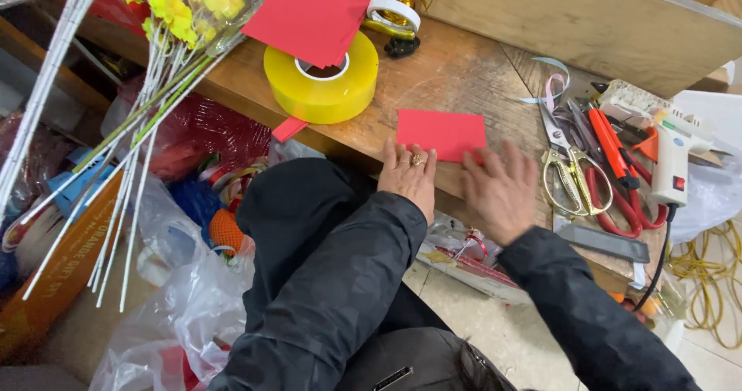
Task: Folding a small piece of red paper into a fan shape and creasing another piece of paper on a workbench.
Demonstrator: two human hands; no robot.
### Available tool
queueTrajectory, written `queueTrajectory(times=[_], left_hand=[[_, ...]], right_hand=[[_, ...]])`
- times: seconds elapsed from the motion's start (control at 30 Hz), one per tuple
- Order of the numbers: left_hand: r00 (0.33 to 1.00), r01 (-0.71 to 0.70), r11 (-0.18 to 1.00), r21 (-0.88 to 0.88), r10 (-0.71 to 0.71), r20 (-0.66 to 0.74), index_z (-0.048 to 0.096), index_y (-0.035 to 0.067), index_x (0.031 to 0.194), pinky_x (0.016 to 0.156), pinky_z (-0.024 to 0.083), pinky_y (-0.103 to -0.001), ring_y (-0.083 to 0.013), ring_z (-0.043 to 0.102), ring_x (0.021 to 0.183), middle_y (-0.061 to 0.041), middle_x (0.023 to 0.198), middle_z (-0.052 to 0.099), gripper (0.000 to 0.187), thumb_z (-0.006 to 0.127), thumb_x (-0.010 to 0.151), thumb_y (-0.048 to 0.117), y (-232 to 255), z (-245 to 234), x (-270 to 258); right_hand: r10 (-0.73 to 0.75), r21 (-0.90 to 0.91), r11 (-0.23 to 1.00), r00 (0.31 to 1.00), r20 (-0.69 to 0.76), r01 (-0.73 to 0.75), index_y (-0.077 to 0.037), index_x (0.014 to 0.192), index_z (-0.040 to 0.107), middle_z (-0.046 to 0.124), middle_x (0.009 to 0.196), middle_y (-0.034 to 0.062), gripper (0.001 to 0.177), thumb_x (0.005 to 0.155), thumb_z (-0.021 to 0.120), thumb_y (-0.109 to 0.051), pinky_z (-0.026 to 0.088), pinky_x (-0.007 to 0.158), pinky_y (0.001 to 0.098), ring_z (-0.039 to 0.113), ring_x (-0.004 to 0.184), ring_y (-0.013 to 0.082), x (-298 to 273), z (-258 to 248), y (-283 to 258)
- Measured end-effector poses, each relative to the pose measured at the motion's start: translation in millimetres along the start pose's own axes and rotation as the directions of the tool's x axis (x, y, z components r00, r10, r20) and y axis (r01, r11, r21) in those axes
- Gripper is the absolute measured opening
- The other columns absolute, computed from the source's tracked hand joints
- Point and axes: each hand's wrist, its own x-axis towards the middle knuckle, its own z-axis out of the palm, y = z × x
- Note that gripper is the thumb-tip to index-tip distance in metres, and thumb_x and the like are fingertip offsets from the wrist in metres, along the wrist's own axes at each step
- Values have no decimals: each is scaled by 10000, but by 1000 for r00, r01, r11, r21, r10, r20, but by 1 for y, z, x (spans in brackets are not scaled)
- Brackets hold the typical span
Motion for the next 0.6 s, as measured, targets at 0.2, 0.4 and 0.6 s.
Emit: queueTrajectory(times=[0.2,0.4,0.6], left_hand=[[999,32,999,-7,-32,2,190,68,1664,1222,-118,-742,-491,275,1527,-243,1649,321,913,577,864,278,17,-31,-13],[992,-100,993,-66,94,-87,104,109,1683,1272,-122,-665,-425,113,1605,-172,1760,96,1046,672,860,412,53,5,9],[996,-46,995,-91,39,-76,106,44,1672,1274,-130,-639,-416,95,1611,-193,1760,83,1117,711,811,416,12,8,-12]], right_hand=[[90,-5,996,996,-6,-90,-335,1418,671,573,1410,-59,396,1096,469,-448,337,1148,487,393,1488,289,-17,21,24],[122,38,992,993,3,-122,-347,1404,677,576,1389,-62,389,1077,482,-431,363,1125,458,423,1479,267,-16,26,22],[146,52,988,989,-7,-145,-362,1446,668,579,1428,-65,400,1095,487,-427,360,1145,457,446,1469,251,-18,32,23]])
